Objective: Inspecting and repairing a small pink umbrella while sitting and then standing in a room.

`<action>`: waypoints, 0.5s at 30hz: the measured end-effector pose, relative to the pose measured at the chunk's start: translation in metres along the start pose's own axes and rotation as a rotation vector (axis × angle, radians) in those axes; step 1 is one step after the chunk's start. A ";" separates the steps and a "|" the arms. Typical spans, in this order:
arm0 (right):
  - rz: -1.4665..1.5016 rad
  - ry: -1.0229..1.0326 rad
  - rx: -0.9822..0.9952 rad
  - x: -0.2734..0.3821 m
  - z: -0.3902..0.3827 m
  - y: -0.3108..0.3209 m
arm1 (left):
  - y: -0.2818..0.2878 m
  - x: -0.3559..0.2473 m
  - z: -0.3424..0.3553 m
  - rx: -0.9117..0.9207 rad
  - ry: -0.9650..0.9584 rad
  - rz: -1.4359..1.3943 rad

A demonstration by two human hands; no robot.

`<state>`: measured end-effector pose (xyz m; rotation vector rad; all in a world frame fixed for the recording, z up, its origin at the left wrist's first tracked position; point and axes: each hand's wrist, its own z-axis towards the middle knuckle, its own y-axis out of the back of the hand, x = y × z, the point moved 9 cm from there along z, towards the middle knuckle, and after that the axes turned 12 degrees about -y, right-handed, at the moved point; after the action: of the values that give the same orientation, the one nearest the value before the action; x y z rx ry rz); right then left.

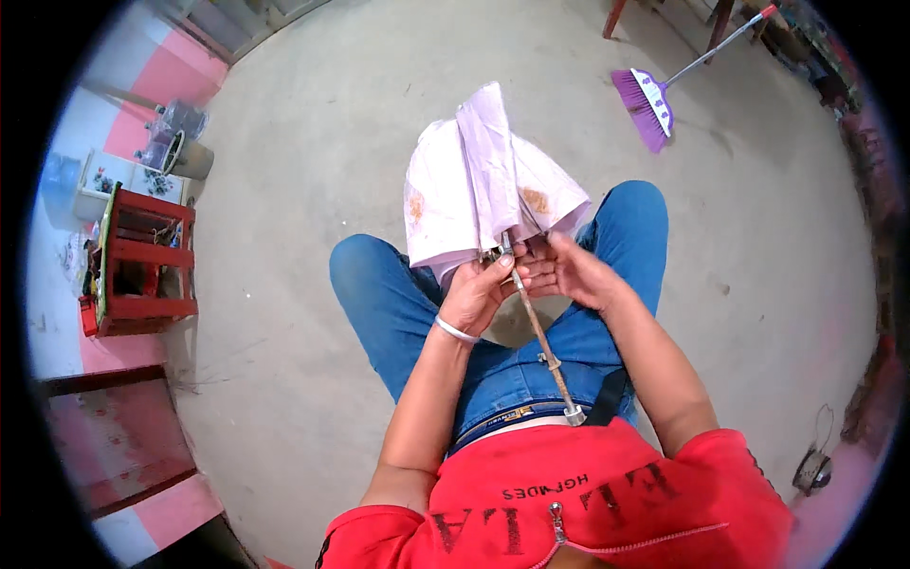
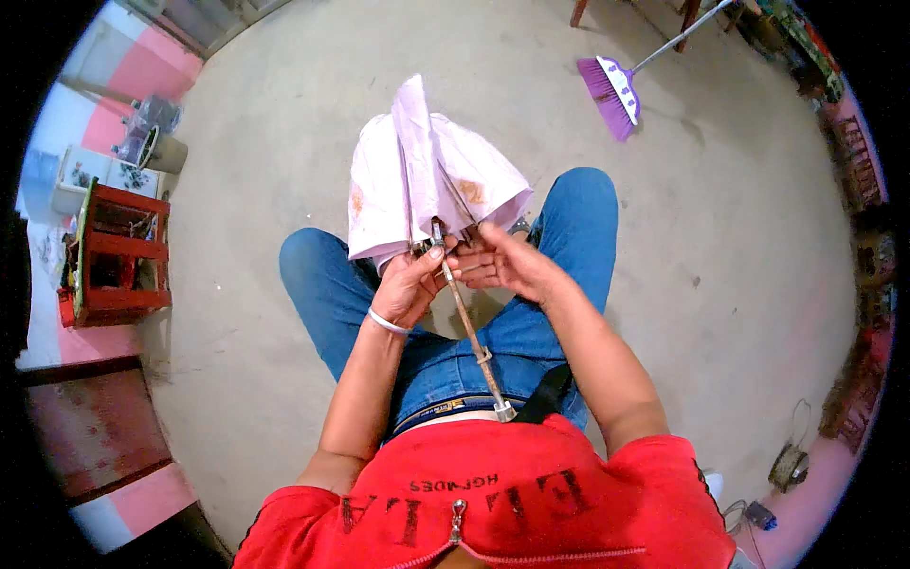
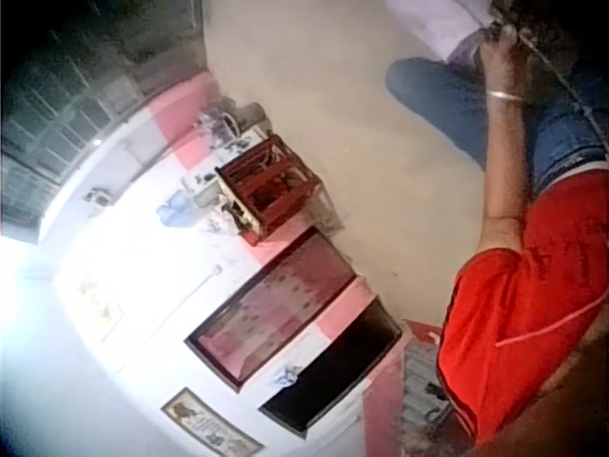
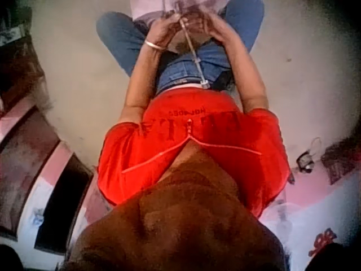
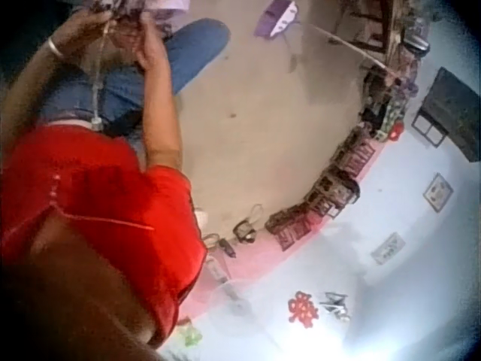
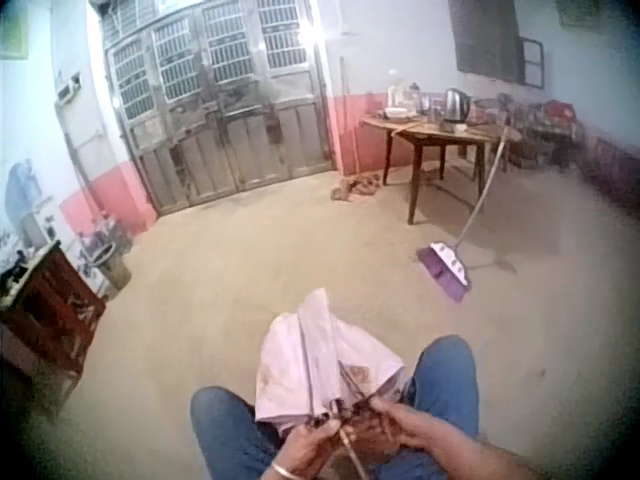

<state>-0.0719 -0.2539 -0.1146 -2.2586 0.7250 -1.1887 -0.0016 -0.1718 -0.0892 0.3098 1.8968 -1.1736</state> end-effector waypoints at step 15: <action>-0.117 -0.170 0.389 0.026 0.026 -0.058 | -0.032 -0.031 -0.015 0.093 0.025 0.661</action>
<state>-0.0246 -0.2230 -0.0758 -2.0601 0.2706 -1.0660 -0.0103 -0.1698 -0.0427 0.9239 1.5704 -0.8017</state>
